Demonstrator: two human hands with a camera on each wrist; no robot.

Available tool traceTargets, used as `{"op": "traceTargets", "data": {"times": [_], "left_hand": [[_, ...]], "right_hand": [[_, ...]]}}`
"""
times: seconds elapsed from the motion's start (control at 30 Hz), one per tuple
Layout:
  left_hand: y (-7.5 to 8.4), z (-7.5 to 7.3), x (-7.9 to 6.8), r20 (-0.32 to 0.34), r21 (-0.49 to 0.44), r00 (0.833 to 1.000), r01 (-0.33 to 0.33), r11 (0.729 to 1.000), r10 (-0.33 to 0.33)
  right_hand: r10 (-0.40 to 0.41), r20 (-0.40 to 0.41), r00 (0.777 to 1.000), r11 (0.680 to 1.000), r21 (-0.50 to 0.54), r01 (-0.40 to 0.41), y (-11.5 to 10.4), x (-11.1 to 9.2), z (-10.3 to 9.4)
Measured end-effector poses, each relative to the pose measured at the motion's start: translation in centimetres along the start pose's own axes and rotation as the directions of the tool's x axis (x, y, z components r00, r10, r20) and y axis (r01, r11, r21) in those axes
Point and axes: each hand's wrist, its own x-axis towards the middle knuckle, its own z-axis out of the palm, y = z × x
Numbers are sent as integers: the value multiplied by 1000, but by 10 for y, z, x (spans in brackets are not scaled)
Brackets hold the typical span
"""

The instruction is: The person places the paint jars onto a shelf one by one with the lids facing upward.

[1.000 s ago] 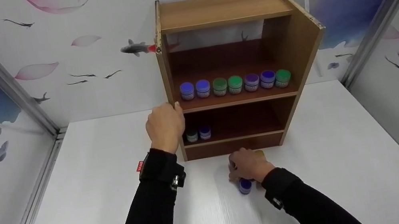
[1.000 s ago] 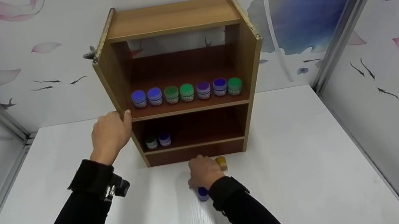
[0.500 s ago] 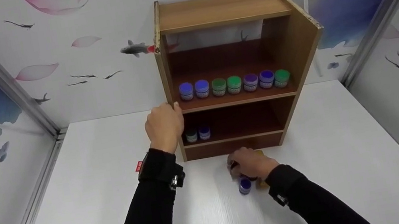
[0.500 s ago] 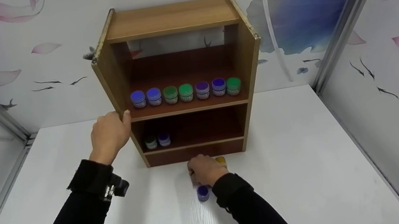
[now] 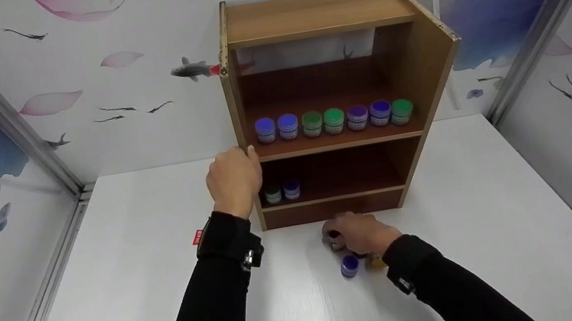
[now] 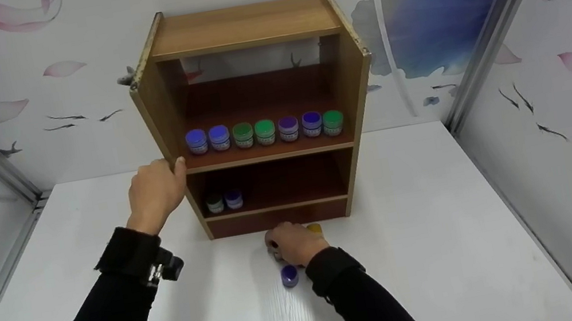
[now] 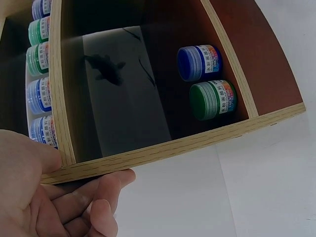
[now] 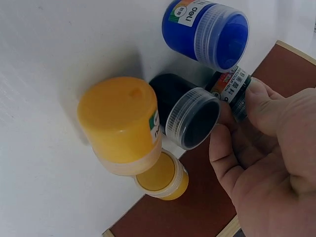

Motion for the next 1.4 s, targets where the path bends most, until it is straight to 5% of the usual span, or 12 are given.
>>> {"op": "traceTargets", "data": {"times": [0.93,1.4], "left_hand": [[0,-1,1,11,5,1000,-3,1000,3],[0,0,1,19,-19,1000,11,1000,-10]], "right_hand": [[18,-7,1000,995,98,-17,2,-1,-17],[-49,-76,996,991,119,58,-3,0,-50]]}}
